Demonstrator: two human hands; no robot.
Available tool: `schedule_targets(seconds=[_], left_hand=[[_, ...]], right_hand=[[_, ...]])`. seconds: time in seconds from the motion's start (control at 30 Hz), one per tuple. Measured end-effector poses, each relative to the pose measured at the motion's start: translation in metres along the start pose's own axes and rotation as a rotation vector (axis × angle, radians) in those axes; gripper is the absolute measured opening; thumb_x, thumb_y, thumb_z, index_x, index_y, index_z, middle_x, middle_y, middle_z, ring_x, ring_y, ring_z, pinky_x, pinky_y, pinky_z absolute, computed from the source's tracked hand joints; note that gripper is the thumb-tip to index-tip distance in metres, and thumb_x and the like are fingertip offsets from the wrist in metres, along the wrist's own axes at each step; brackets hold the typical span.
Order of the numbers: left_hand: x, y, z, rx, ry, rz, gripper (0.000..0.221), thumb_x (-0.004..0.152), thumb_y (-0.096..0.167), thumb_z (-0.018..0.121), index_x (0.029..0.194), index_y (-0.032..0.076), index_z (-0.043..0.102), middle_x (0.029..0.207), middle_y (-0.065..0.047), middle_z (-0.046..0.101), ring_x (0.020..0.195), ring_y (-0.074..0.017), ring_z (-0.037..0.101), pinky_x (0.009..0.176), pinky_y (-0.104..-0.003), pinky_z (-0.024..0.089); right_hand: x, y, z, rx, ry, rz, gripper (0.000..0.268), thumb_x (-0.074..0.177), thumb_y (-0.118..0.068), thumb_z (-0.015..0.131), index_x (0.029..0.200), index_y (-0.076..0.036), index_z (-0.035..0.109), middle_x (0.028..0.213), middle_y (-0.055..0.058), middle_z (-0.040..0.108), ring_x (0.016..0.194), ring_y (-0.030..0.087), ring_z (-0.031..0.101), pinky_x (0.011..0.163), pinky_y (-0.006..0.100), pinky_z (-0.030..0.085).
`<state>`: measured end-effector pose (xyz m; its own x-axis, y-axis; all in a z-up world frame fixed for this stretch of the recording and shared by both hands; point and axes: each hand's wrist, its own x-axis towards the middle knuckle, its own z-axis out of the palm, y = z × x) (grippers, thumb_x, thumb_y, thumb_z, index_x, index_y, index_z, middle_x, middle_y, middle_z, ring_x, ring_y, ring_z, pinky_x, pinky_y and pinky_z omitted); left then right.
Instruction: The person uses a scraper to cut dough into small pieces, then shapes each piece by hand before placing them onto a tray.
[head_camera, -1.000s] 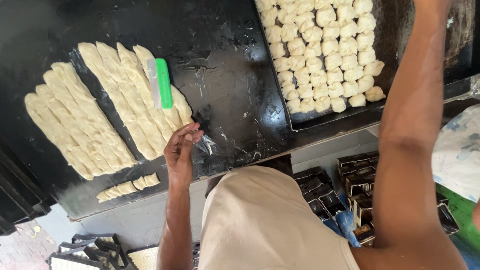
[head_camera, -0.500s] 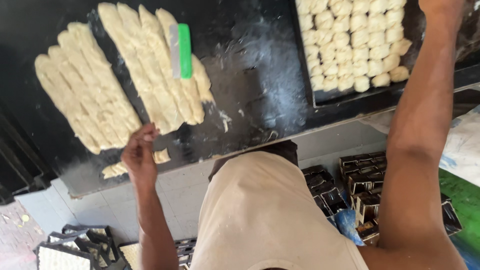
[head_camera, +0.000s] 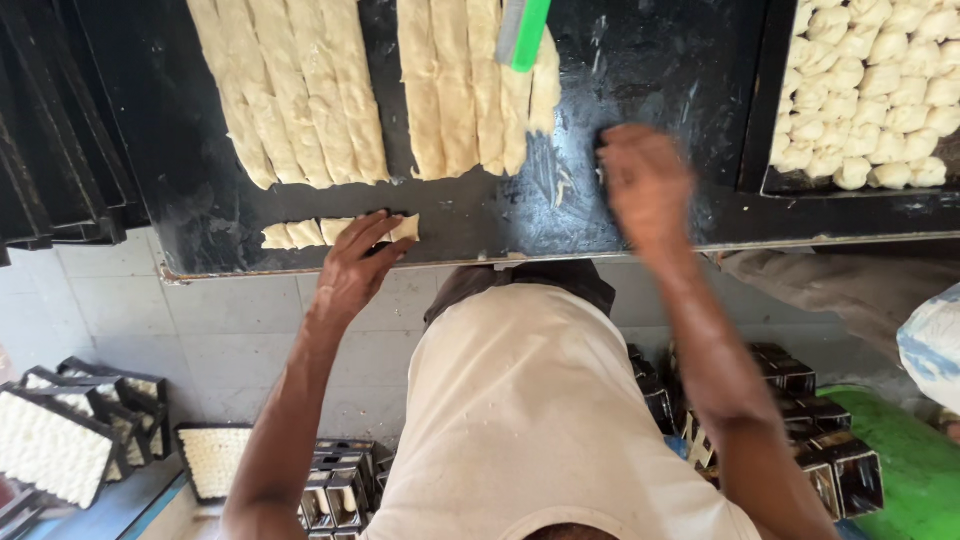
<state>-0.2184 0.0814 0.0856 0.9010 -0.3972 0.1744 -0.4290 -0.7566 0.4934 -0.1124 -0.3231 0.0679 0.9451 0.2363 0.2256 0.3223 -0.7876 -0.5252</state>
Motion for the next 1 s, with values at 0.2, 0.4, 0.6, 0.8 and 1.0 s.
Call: schedule_targets(seconds=[0.2, 0.4, 0.6, 0.8, 1.0], left_hand=[[0.007, -0.019, 0.011, -0.095, -0.022, -0.072, 0.027, 0.089, -0.003, 0.072, 0.115, 0.002, 0.075, 0.124, -0.013, 0.072, 0.114, -0.0319, 0.066, 0.097, -0.042, 0.057], [0.029, -0.012, 0.017, -0.883, 0.016, -0.723, 0.023, 0.114, 0.013, 0.054, 0.128, 0.004, 0.070, 0.115, -0.010, 0.075, 0.107, -0.0178, 0.069, 0.093, -0.030, 0.056], [0.046, 0.008, 0.045, -1.223, -0.056, -0.716, 0.035, 0.100, 0.017, 0.067, 0.132, 0.003, 0.064, 0.107, -0.004, 0.075, 0.098, -0.0097, 0.071, 0.089, -0.024, 0.060], [0.054, 0.020, 0.055, -0.893, -0.034, -0.701, 0.030, 0.093, 0.019, 0.079, 0.120, 0.004, 0.076, 0.087, -0.006, 0.077, 0.073, -0.0108, 0.065, 0.067, -0.027, 0.055], [0.065, 0.030, 0.050, -0.807, -0.392, -0.465, 0.043, 0.094, 0.015, 0.073, 0.136, 0.013, 0.072, 0.082, -0.013, 0.073, 0.071, -0.0138, 0.060, 0.067, -0.031, 0.055]], right_hand=[[0.028, -0.061, 0.069, 0.042, 0.059, -0.096, 0.023, 0.098, 0.001, 0.075, 0.119, 0.007, 0.069, 0.125, 0.019, 0.065, 0.118, 0.035, 0.063, 0.098, 0.042, 0.056], [0.035, -0.069, 0.089, 0.012, 0.102, -0.118, 0.019, 0.098, 0.007, 0.071, 0.117, 0.008, 0.068, 0.120, 0.020, 0.065, 0.112, 0.035, 0.064, 0.092, 0.041, 0.058], [-0.019, -0.072, 0.059, -0.045, 0.011, -0.052, 0.020, 0.094, 0.011, 0.067, 0.113, 0.008, 0.070, 0.113, 0.020, 0.069, 0.105, 0.037, 0.067, 0.091, 0.045, 0.058], [-0.045, -0.121, 0.012, 0.536, -0.239, 0.512, 0.030, 0.098, 0.007, 0.063, 0.123, -0.007, 0.069, 0.120, 0.012, 0.074, 0.107, 0.019, 0.074, 0.090, 0.029, 0.064], [-0.024, -0.136, 0.017, 0.589, -0.260, 0.258, 0.042, 0.086, 0.005, 0.078, 0.126, -0.003, 0.068, 0.103, 0.009, 0.059, 0.088, 0.017, 0.061, 0.080, 0.028, 0.061]])
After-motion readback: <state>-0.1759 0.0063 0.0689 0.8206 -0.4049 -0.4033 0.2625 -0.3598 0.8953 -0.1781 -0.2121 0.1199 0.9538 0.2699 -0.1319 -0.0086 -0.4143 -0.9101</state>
